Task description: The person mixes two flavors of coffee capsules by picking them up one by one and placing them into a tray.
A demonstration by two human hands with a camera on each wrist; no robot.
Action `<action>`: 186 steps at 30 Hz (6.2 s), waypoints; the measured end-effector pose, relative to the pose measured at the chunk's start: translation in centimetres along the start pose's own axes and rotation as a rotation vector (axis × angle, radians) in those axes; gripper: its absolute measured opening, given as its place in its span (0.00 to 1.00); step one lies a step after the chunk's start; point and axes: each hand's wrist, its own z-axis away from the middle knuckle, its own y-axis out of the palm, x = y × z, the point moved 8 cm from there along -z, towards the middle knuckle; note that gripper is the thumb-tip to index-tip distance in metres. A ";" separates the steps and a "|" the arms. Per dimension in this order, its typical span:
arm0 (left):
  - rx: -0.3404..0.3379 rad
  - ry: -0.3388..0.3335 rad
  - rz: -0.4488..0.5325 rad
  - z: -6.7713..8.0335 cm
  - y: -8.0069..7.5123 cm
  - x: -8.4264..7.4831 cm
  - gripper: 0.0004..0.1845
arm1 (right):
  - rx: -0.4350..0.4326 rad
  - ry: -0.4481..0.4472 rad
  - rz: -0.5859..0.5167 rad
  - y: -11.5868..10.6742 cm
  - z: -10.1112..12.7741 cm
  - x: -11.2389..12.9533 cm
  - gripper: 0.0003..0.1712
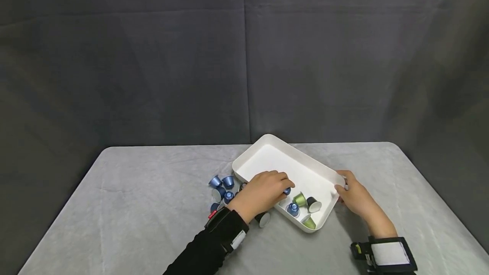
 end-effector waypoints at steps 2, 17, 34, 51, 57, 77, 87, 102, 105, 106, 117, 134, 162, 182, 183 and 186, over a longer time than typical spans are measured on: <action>0.001 0.001 -0.007 -0.2 0.3 0.0 0.15 | 0.002 -0.001 -0.003 0.0 0.0 0.0 0.29; 0.022 0.006 -0.026 -0.6 0.2 -0.6 0.16 | 0.011 -0.010 -0.017 0.1 0.0 0.1 0.29; 0.001 -0.008 -0.065 -0.3 -0.3 -0.7 0.16 | 0.010 0.000 0.007 0.2 -0.2 -0.1 0.29; -0.026 -0.039 -0.062 1.7 -1.1 -0.8 0.16 | 0.013 0.004 0.011 0.1 0.0 0.1 0.28; -0.040 -0.034 -0.077 2.5 -1.3 -0.9 0.15 | 0.015 0.011 0.006 0.1 -0.1 0.1 0.28; -0.071 -0.115 -0.007 5.9 -2.8 0.0 0.11 | 0.006 0.001 0.003 0.2 -0.3 -0.2 0.29; -0.035 -0.156 0.036 8.0 -3.0 1.1 0.15 | 0.007 -0.001 0.001 0.2 -0.1 0.0 0.29; -0.007 -0.211 0.131 9.6 -3.1 1.9 0.18 | 0.005 -0.001 -0.002 0.2 0.0 0.0 0.28; -0.004 -0.205 0.143 9.8 -3.0 1.7 0.17 | 0.005 0.001 0.004 0.2 0.0 0.0 0.28; -0.005 -0.203 0.143 9.9 -2.9 1.7 0.16 | 0.006 0.002 0.006 0.2 0.0 0.1 0.28; 0.003 -0.204 0.118 9.9 -1.6 1.0 0.15 | -0.002 -0.002 -0.008 0.2 -0.1 -0.1 0.28; -0.014 -0.226 0.061 9.9 -0.7 0.5 0.12 | 0.002 -0.008 -0.002 0.2 -0.1 -0.1 0.28; -0.084 -0.189 0.074 9.8 -1.8 0.4 0.13 | -0.003 -0.011 -0.002 0.2 0.0 0.1 0.28; -0.065 -0.138 0.155 7.9 -3.1 0.7 0.13 | -0.012 0.001 0.012 0.2 -0.2 -0.3 0.27; -0.068 -0.136 0.147 7.7 -3.1 0.7 0.13 | -0.012 0.002 0.014 0.2 -0.1 -0.3 0.27; -0.086 -0.134 0.115 7.1 -3.4 0.7 0.12 | -0.010 0.003 0.012 0.2 -0.1 -0.2 0.27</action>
